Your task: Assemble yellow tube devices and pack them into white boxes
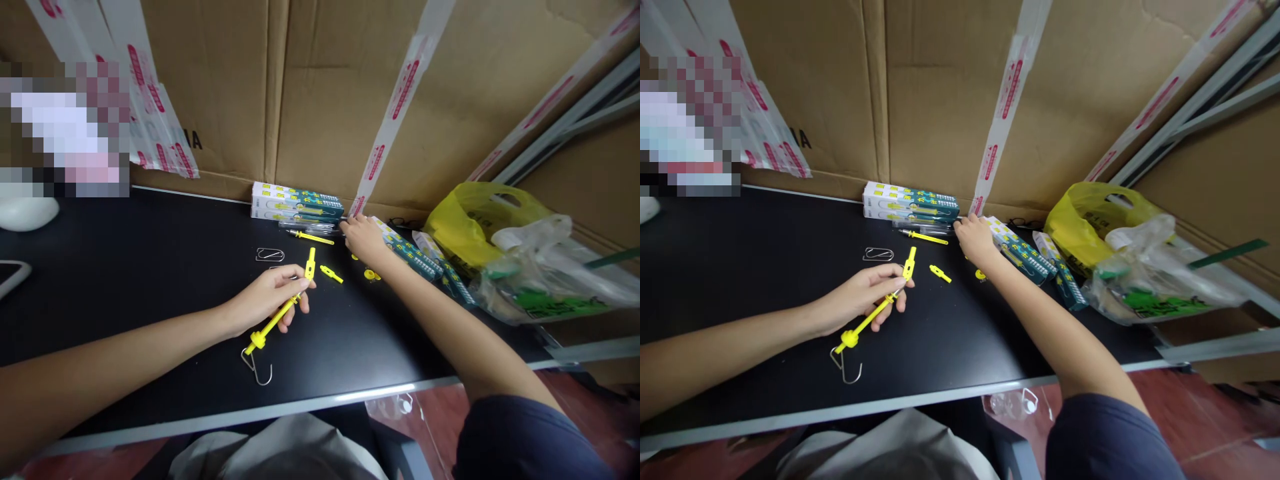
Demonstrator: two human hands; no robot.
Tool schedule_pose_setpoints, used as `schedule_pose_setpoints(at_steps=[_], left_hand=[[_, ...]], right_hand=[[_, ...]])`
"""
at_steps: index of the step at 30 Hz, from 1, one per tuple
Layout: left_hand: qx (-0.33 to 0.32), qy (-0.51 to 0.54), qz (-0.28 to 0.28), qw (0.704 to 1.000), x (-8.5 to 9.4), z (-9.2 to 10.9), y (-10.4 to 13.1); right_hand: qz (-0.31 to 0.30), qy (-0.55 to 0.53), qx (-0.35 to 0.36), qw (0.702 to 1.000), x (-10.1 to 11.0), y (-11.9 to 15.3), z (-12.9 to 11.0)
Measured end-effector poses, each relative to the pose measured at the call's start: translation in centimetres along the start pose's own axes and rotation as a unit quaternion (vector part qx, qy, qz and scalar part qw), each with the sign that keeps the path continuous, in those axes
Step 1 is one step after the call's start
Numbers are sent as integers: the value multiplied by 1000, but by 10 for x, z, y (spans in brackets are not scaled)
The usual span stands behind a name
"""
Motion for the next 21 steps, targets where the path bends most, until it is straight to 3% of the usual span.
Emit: schedule_pose_setpoints(at_steps=[5,8,10,12,14,16,18,21], left_hand=[[-2,-18,3,1000,1,0,0],[0,-25,2,1000,1,0,1],[2,-32,-2,999,1,0,1],[4,-39,-6,999,1,0,1],[8,-44,-12,999,1,-2,1],[12,-46,-19,999,1,-3,1],[16,-48,-22,998,1,-4,1],[25,-55,-21,998,2,-5,1]], right_hand=[[21,-11,-19,1000,12,8,11],[104,-165,-77,978,29,20,21],[157,-376,-91,909,38,30,20],[153,-595,-73,786,42,40,10],[114,-748,-50,652,43,48,-6],[80,-821,-45,564,42,55,-21],[48,-856,-37,514,40,59,-32],[23,-877,-17,479,38,61,-40]])
Point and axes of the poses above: each hand's wrist, its own y-axis away from the middle knuckle, its own x-axis out of the back of the hand, z = x × y, the point moved 2 cm from there along -y, towards the middle knuckle, and after that the axes turned 3 degrees about -z, right-handed, at the moved point
